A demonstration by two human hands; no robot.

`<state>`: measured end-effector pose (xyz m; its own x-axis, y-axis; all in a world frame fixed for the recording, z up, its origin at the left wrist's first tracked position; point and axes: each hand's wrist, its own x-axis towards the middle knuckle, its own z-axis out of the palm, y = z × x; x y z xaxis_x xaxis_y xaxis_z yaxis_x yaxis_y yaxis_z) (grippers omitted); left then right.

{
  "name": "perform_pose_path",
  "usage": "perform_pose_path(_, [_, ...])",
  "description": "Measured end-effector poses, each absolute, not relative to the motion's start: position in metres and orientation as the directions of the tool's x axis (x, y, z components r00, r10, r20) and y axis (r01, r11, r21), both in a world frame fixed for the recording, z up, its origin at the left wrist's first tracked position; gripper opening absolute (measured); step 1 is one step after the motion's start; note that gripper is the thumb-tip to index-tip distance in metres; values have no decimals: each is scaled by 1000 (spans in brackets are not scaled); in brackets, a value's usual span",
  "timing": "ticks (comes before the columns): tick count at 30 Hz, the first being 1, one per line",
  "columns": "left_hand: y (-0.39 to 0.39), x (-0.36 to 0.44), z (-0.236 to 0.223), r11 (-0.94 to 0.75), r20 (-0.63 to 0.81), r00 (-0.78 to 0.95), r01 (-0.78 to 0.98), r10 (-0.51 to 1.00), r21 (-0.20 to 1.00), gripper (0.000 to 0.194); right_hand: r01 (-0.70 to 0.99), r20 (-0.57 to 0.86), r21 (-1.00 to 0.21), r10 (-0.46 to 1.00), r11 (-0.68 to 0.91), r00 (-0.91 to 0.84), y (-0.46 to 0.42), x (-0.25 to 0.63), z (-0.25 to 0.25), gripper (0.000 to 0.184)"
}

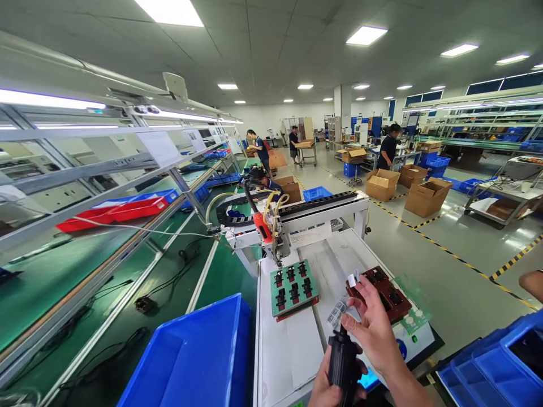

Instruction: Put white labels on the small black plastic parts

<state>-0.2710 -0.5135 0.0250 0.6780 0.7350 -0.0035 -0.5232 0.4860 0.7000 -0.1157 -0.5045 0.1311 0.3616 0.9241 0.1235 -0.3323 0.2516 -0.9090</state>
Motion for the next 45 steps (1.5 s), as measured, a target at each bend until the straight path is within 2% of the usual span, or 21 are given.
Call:
perform_pose_path(4, [-506,-280,12,299,13,523,-508,852,808,95,-305,165,-912,925,275,342,-511,-126,110,71])
perform_pose_path(6, [-500,-288,9,158,24,385,-434,923,887,92,-204,195,-934,898,293,395,-515,-126,99,69])
perform_pose_path(8, [-494,-298,11,-39,120,259,-300,958,953,85,-135,186,-954,879,269,439,-522,-123,92,72])
perform_pose_path(11, [-485,-309,21,-325,327,220,-49,919,945,73,-194,96,-963,909,188,405,-534,-122,89,78])
perform_pose_path(14, [-478,-313,30,-451,425,239,66,873,890,69,-286,21,-952,953,111,302,-542,-126,91,91])
perform_pose_path(19, [-474,-310,32,-458,428,257,72,867,886,70,-296,-39,-955,976,27,214,-539,-131,92,107])
perform_pose_path(28, [-476,-306,38,-398,374,223,71,900,915,67,-129,-38,-992,977,-11,210,-539,-128,109,104])
perform_pose_path(34, [-474,-306,39,-417,395,222,63,891,907,69,-28,-31,-999,984,-27,175,-537,-123,110,101])
perform_pose_path(37, [-474,-307,38,-415,394,229,54,890,908,69,60,20,-998,986,10,166,-540,-125,100,93])
perform_pose_path(41, [-474,-312,29,-357,344,231,16,910,934,72,220,193,-966,945,136,263,-546,-136,77,72])
perform_pose_path(43, [-472,-314,24,-328,321,246,-11,915,945,78,236,248,-957,897,168,365,-546,-139,67,76])
perform_pose_path(45, [-470,-315,21,-345,337,266,-18,903,938,81,171,198,-975,899,140,391,-543,-138,60,90])
